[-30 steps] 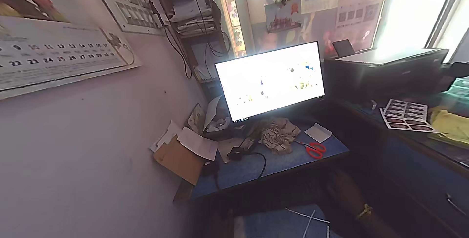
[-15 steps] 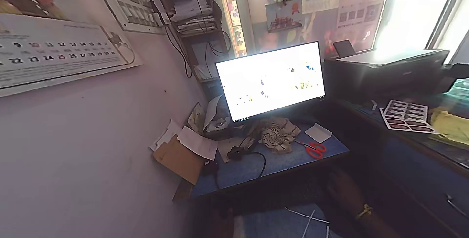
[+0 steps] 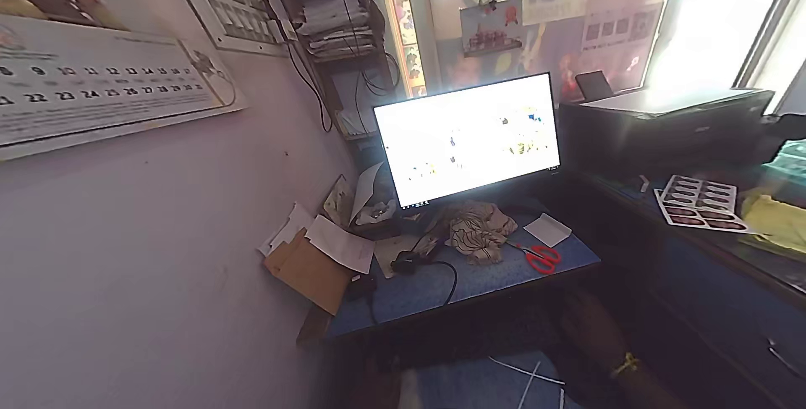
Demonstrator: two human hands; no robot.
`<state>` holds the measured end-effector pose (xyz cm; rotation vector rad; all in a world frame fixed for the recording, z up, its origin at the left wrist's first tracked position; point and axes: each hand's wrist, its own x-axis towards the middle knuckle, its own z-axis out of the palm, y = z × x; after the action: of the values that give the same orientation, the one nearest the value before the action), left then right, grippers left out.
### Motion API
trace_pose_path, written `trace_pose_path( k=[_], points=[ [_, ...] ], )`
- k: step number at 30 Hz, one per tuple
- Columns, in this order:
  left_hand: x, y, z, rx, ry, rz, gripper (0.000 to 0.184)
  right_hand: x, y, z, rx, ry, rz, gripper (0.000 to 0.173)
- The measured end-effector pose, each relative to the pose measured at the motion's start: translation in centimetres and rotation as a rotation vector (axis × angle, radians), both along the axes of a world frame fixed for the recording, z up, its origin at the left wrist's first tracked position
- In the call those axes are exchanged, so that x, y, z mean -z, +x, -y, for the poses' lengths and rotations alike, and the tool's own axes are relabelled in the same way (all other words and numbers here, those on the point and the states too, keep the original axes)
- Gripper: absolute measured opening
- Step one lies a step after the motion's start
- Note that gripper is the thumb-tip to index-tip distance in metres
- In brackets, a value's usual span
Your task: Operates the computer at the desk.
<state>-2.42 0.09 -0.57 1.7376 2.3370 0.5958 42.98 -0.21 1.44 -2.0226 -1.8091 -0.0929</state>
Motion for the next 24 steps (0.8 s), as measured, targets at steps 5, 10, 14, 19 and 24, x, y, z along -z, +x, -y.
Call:
trace_pose_path(
  k=[5, 10, 14, 19, 24],
  points=[
    [0.01, -0.03, -0.06, 0.006, 0.003, 0.017, 0.072, 0.16, 0.08, -0.1, -0.002, 0.011, 0.0, 0.043],
    [0.07, -0.05, -0.04, 0.013, 0.013, 0.015, 0.07, 0.45, 0.17, -0.06, -0.003, 0.019, -0.006, 0.042],
    [0.17, -0.04, -0.09, 0.005, 0.002, 0.011, 0.07, 0.44, 0.16, -0.1, -0.005, 0.009, -0.01, 0.042],
    [0.18, -0.14, -0.14, 0.006, 0.017, 0.012, 0.07, 0.85, 0.24, -0.32, -0.007, 0.059, 0.008, 0.04],
    [-0.06, -0.13, -0.19, 0.011, 0.013, 0.015, 0.07, 0.62, 0.21, -0.29, -0.002, 0.022, 0.003, 0.041]
  ],
)
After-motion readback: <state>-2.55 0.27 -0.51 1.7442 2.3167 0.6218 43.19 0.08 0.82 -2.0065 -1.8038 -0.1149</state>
